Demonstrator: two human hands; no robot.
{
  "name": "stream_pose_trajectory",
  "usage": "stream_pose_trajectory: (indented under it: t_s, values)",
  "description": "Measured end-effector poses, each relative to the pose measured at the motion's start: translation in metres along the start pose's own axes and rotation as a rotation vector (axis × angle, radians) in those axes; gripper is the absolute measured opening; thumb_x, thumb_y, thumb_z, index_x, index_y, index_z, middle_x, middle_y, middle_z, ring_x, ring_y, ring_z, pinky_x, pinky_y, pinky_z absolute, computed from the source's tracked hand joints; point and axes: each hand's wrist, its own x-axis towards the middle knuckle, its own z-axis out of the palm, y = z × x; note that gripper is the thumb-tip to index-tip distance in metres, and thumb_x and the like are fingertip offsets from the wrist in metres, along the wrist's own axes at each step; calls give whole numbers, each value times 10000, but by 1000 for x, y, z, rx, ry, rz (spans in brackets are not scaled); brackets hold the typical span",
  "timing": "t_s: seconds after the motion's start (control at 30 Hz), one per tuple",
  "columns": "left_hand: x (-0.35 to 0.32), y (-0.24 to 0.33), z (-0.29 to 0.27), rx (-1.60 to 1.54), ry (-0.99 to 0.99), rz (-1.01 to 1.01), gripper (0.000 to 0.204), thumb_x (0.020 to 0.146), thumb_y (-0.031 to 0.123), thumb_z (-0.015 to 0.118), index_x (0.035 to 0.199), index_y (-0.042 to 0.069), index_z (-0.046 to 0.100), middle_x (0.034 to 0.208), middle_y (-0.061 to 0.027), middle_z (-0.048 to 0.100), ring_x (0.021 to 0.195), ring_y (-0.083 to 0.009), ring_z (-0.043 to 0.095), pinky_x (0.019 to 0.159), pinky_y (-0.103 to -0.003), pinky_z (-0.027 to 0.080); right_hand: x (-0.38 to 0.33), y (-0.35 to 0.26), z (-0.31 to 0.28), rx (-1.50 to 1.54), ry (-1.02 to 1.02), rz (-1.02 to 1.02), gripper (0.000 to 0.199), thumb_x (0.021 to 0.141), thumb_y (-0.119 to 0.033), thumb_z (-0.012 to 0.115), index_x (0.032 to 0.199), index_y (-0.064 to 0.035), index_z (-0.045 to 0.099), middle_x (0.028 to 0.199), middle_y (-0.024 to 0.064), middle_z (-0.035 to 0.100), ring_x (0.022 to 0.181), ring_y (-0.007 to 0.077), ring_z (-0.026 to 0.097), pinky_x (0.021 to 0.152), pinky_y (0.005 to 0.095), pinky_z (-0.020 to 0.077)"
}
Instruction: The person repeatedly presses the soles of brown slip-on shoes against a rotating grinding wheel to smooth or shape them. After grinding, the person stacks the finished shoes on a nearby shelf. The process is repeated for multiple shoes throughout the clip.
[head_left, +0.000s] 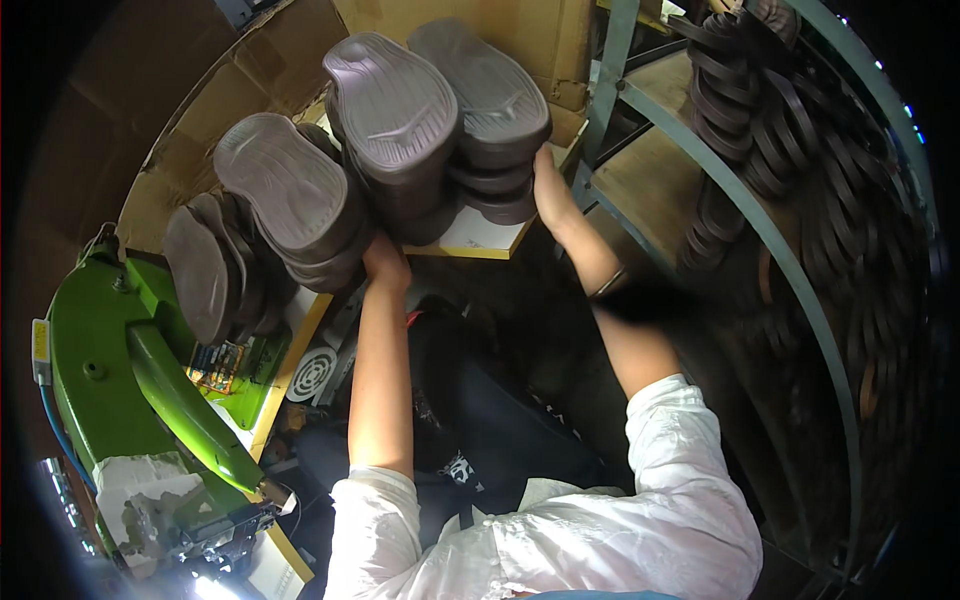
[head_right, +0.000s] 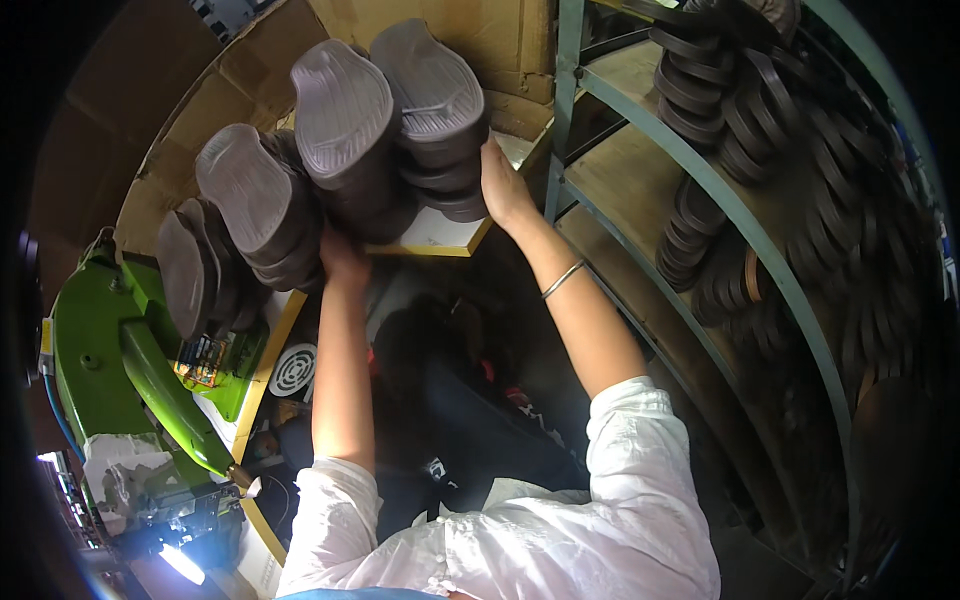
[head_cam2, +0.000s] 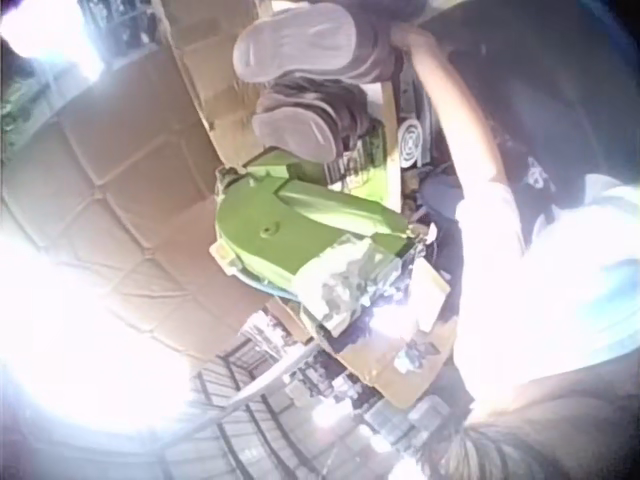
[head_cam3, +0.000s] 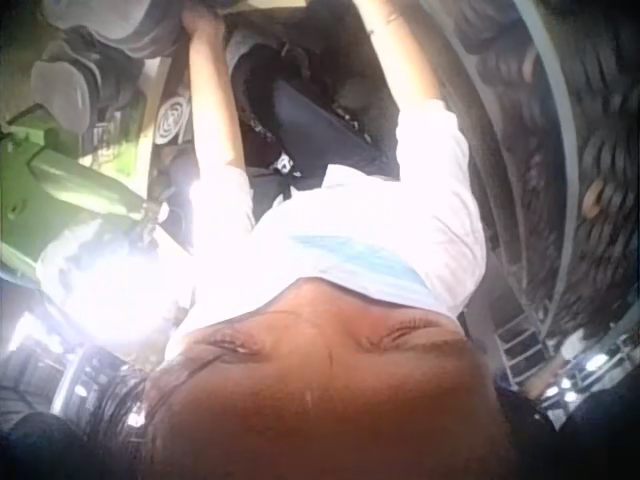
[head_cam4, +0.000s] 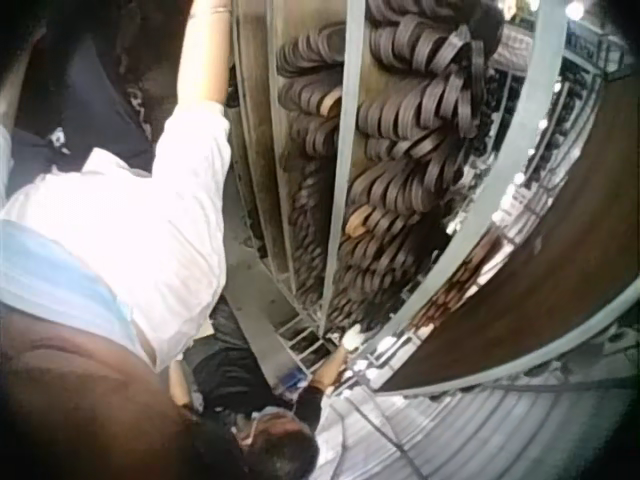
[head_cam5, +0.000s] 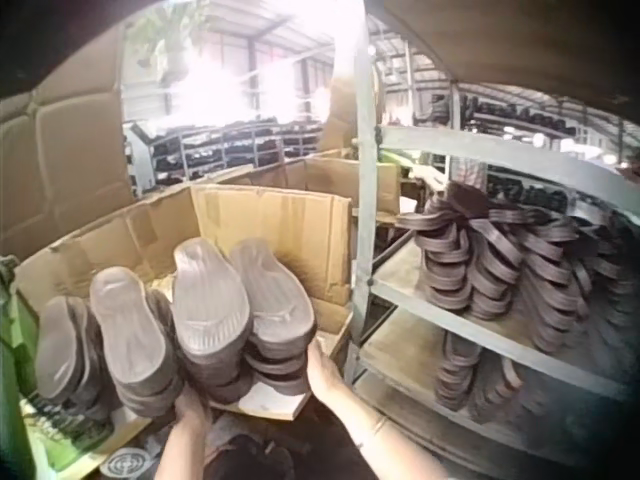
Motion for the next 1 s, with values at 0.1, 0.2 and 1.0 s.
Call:
stream_pose_trajectory:
  t_s: [0.1, 0.2, 1.0]
  values:
    - [24, 9, 4, -16, -111, -86, 584, 912, 470, 328, 1362, 99, 290, 1389, -56, 334, 1276, -230, 307, 1060, -371, 225, 32, -6, -28, 251, 5, 273, 831, 859, -633, 214, 1376, 18, 190, 1423, 161, 238, 1321, 243, 202, 1084, 333, 101]
    - [31, 23, 24, -27, -105, -146, 678, 854, 563, 388, 1340, 94, 331, 1347, -67, 393, 1228, -270, 378, 1005, -428, 320, 31, -46, -23, 511, -95, 195, 730, 865, -591, 312, 1308, -13, 366, 1359, 124, 362, 1252, 237, 319, 1053, 372, 220]
    - [-142, 11, -16, 103, -303, -207, 581, 854, 452, 472, 1281, 62, 416, 1282, -99, 460, 1179, -262, 440, 998, -454, 331, -155, -76, -68, 250, 28, 435, 1163, 649, -722, 550, 1395, 1, 28, 1448, 204, 95, 1339, 298, 126, 1068, 418, 138]
